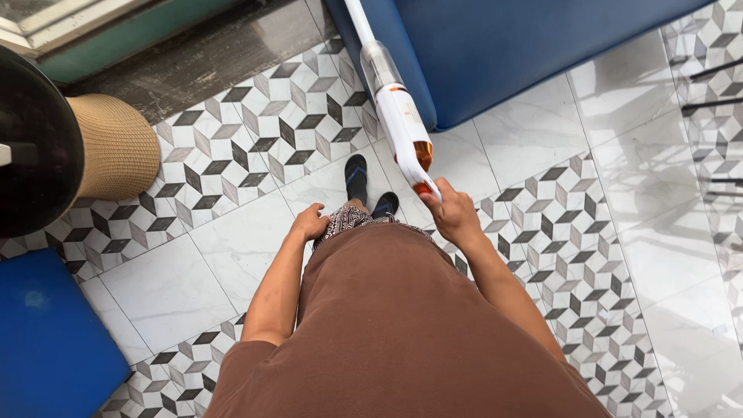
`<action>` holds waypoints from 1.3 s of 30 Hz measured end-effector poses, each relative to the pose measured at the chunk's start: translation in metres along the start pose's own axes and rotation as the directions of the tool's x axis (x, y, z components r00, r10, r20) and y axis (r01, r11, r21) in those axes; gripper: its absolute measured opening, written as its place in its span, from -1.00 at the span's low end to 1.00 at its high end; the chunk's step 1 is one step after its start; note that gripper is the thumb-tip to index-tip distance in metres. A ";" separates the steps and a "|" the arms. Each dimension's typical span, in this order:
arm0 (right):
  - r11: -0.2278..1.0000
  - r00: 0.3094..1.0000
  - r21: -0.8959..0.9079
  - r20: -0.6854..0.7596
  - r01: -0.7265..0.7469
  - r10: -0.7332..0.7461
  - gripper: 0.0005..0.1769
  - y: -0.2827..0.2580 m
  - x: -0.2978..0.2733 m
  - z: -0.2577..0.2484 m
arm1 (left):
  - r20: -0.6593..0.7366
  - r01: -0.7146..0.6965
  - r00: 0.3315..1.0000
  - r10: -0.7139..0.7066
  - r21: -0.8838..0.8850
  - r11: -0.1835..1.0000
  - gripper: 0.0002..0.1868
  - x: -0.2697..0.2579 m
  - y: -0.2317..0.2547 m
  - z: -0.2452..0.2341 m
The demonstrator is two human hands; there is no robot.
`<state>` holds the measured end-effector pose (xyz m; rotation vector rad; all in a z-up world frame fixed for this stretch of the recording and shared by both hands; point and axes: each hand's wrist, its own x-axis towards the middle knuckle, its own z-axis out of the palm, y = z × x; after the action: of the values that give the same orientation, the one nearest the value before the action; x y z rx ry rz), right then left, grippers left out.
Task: The person vacuums the seat and crevices of a blue sofa using a handheld vacuum cleaner, moving the nozzle along the surface and into the gaps.
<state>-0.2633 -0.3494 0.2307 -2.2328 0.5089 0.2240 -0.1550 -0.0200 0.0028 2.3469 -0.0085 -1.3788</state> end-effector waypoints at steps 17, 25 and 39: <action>0.996 0.992 0.022 -0.097 0.087 -0.085 -0.31 -0.003 0.012 0.013 | -0.022 0.001 1.000 -0.002 -0.046 0.999 -0.36 -0.025 -0.018 0.028; 0.997 0.993 -0.061 -0.102 0.054 -0.060 -0.32 0.006 -0.016 -0.004 | -0.023 0.016 1.000 -0.017 -0.037 0.999 -0.36 -0.019 -0.017 0.013; 0.992 0.995 0.123 -0.100 0.028 -0.016 -0.27 -0.027 0.054 -0.001 | -0.023 -0.124 0.992 0.124 0.019 0.992 -0.38 0.035 0.059 -0.064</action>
<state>-0.2027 -0.3500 0.2321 -2.1346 0.5366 0.0680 -0.0719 -0.0595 0.0210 2.3350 -0.1578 -1.2957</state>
